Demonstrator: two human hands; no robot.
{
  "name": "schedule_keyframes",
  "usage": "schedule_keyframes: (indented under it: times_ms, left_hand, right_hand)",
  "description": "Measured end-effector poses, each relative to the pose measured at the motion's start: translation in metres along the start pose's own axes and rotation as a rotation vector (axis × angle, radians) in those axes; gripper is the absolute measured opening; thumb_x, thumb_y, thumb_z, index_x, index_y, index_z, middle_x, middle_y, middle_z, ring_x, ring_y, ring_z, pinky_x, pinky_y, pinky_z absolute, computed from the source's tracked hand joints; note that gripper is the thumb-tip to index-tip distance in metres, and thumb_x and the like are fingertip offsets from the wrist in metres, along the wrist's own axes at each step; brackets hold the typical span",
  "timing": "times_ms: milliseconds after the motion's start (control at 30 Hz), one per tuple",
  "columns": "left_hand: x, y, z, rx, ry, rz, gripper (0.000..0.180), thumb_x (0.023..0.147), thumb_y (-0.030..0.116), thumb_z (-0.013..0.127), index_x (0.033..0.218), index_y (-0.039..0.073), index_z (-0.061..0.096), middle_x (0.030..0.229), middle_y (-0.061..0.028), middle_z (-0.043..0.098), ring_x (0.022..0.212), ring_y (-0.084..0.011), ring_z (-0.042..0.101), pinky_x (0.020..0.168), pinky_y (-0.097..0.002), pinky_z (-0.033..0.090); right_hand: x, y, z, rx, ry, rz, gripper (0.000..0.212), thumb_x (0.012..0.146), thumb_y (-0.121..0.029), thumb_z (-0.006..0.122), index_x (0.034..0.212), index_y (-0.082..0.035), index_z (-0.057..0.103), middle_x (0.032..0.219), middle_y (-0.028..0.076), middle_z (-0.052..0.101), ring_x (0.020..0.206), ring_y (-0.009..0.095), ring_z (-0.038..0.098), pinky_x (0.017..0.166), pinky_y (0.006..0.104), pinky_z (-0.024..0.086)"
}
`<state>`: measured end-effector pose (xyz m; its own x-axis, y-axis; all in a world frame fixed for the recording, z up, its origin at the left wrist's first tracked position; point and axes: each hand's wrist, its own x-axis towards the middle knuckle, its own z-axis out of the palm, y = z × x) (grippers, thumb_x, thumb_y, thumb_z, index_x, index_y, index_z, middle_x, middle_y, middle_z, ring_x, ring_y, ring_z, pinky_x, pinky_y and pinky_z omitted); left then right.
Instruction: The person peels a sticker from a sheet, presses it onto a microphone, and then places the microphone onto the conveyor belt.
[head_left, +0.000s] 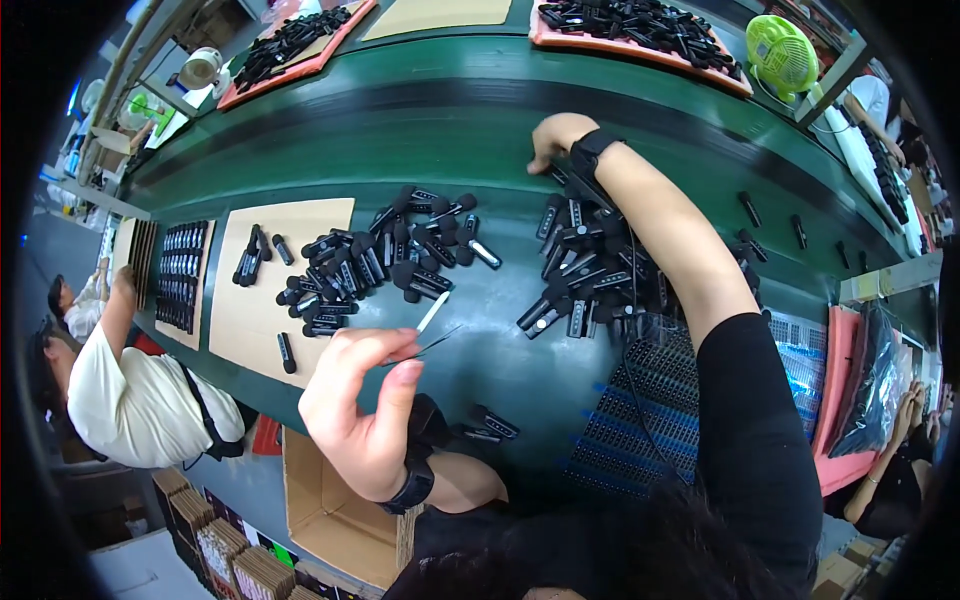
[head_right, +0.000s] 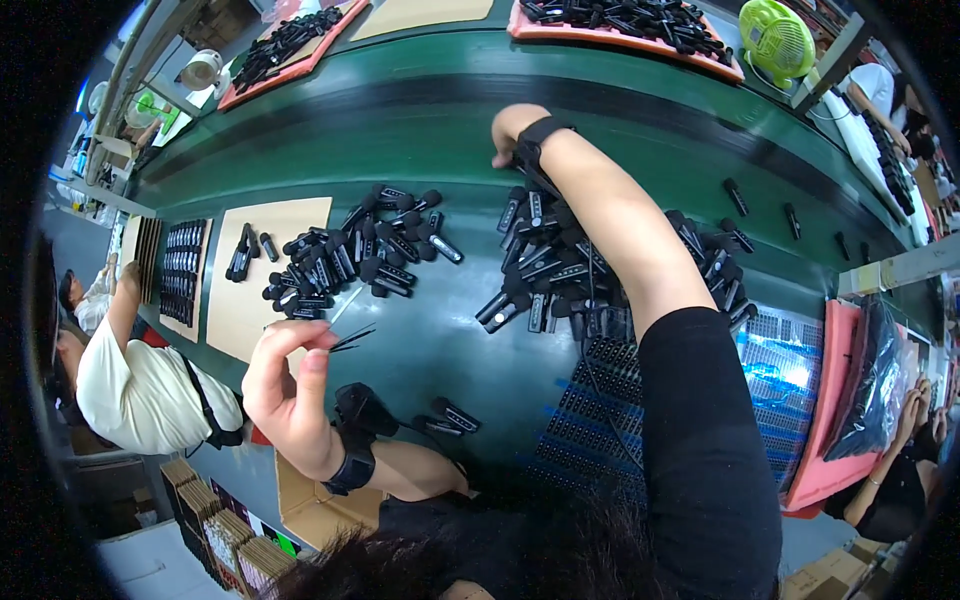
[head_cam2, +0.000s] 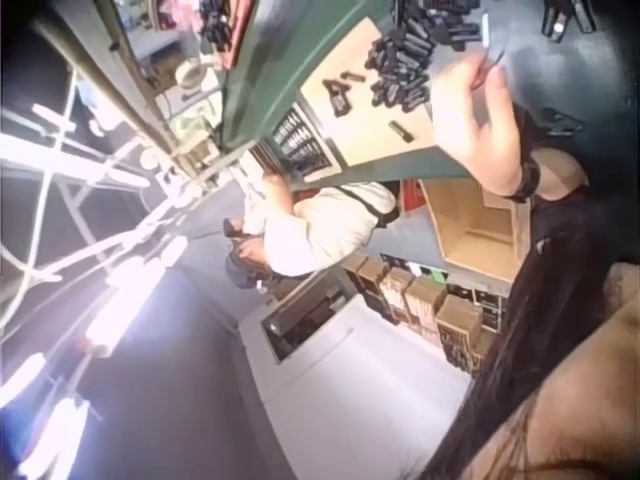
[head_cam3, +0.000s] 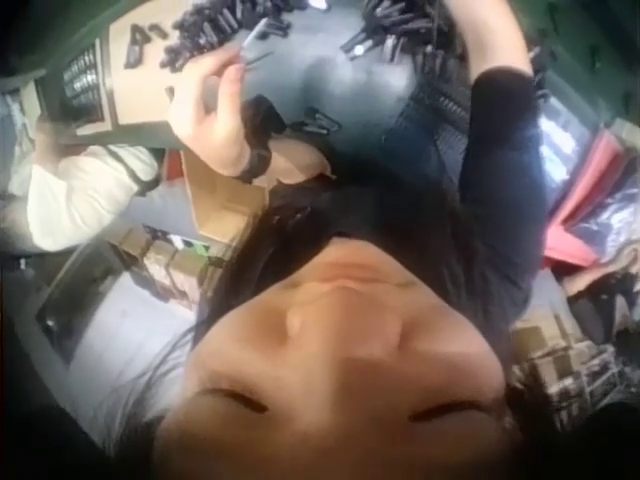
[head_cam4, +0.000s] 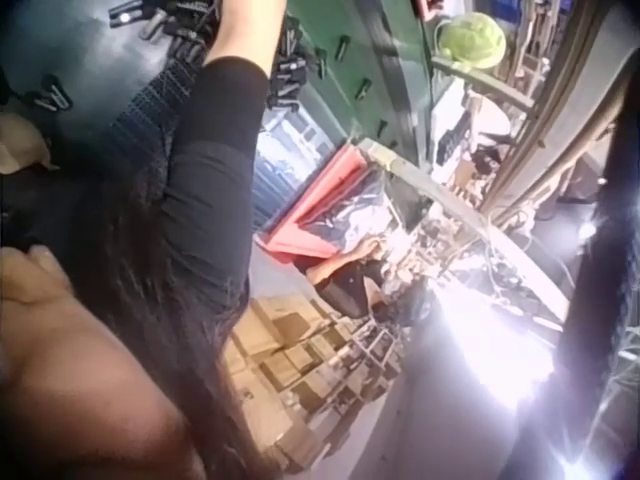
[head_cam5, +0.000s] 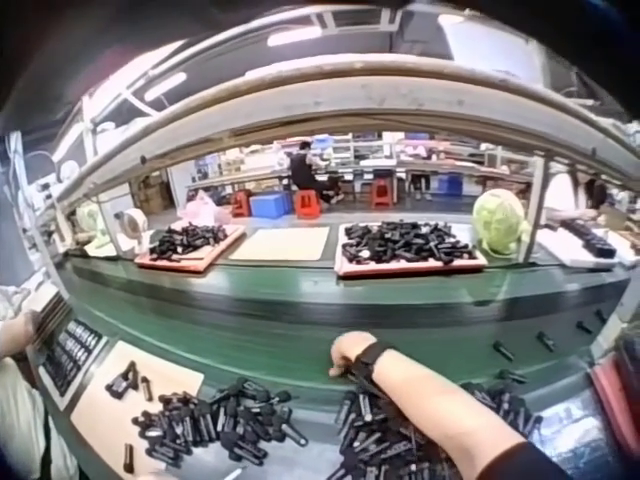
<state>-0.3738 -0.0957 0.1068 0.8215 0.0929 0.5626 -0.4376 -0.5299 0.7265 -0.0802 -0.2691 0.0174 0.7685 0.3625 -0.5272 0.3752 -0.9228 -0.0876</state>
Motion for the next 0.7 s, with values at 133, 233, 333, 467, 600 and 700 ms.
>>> schedule_keyframes:
  times_ms: [133, 233, 333, 467, 600, 700]
  left_hand:
    - [-0.001, 0.004, 0.002, -0.022, -0.002, 0.021, 0.016, 0.065, -0.003, 0.061, 0.081, -0.005, 0.056, 0.072, -0.012, 0.058, 0.064, -0.0192, 0.055, 0.061, -0.025, 0.043]
    - [-0.003, 0.006, 0.003, -0.026, -0.004, 0.031, 0.016, 0.065, -0.003, 0.061, 0.08, -0.005, 0.056, 0.072, -0.012, 0.058, 0.064, -0.0191, 0.054, 0.061, -0.0251, 0.042]
    - [-0.004, 0.008, 0.005, -0.017, -0.02, 0.073, 0.016, 0.066, -0.003, 0.06, 0.081, -0.005, 0.057, 0.071, -0.0121, 0.058, 0.064, -0.0189, 0.054, 0.061, -0.0252, 0.042]
    - [-0.005, 0.013, 0.006, -0.013, -0.036, 0.089, 0.015, 0.066, -0.003, 0.059, 0.081, -0.005, 0.057, 0.071, -0.0123, 0.057, 0.064, -0.0187, 0.054, 0.06, -0.0249, 0.042]
    - [-0.004, 0.021, 0.012, -0.014, -0.062, 0.058, 0.014, 0.068, -0.001, 0.059, 0.081, -0.005, 0.057, 0.071, -0.0122, 0.057, 0.064, -0.0189, 0.053, 0.061, -0.0246, 0.041]
    - [-0.008, 0.022, 0.012, -0.029, -0.06, 0.078, 0.013, 0.069, 0.0, 0.058, 0.081, -0.005, 0.056, 0.071, -0.0122, 0.056, 0.064, -0.0188, 0.053, 0.061, -0.0244, 0.041]
  right_hand:
    - [0.01, 0.023, 0.007, 0.053, -0.062, 0.029, 0.047, 0.066, -0.034, 0.069, 0.088, 0.006, 0.058, 0.081, 0.016, 0.06, 0.071, 0.025, 0.056, 0.057, 0.0328, 0.043]
    - [-0.005, 0.032, 0.001, 0.12, -0.03, 0.024, 0.046, 0.064, -0.033, 0.07, 0.09, 0.004, 0.059, 0.083, 0.016, 0.06, 0.074, 0.026, 0.057, 0.061, 0.0336, 0.044]
    - [-0.027, 0.047, -0.007, 0.163, 0.058, 0.037, 0.039, 0.065, -0.028, 0.068, 0.09, 0.0, 0.061, 0.088, 0.015, 0.062, 0.079, 0.027, 0.06, 0.068, 0.0359, 0.045]
    - [-0.042, 0.075, 0.005, 0.04, 0.045, 0.083, 0.042, 0.063, -0.025, 0.067, 0.09, 0.006, 0.056, 0.082, 0.016, 0.06, 0.07, 0.026, 0.058, 0.058, 0.0331, 0.046]
    - [-0.031, 0.088, 0.038, 0.123, 0.21, 0.019, 0.035, 0.061, -0.019, 0.063, 0.087, 0.004, 0.059, 0.085, 0.019, 0.06, 0.076, 0.03, 0.059, 0.065, 0.0358, 0.046]
    - [-0.03, 0.086, 0.033, 0.13, 0.267, -0.016, 0.034, 0.06, -0.019, 0.063, 0.087, 0.002, 0.061, 0.088, 0.02, 0.06, 0.081, 0.031, 0.058, 0.069, 0.0372, 0.045]
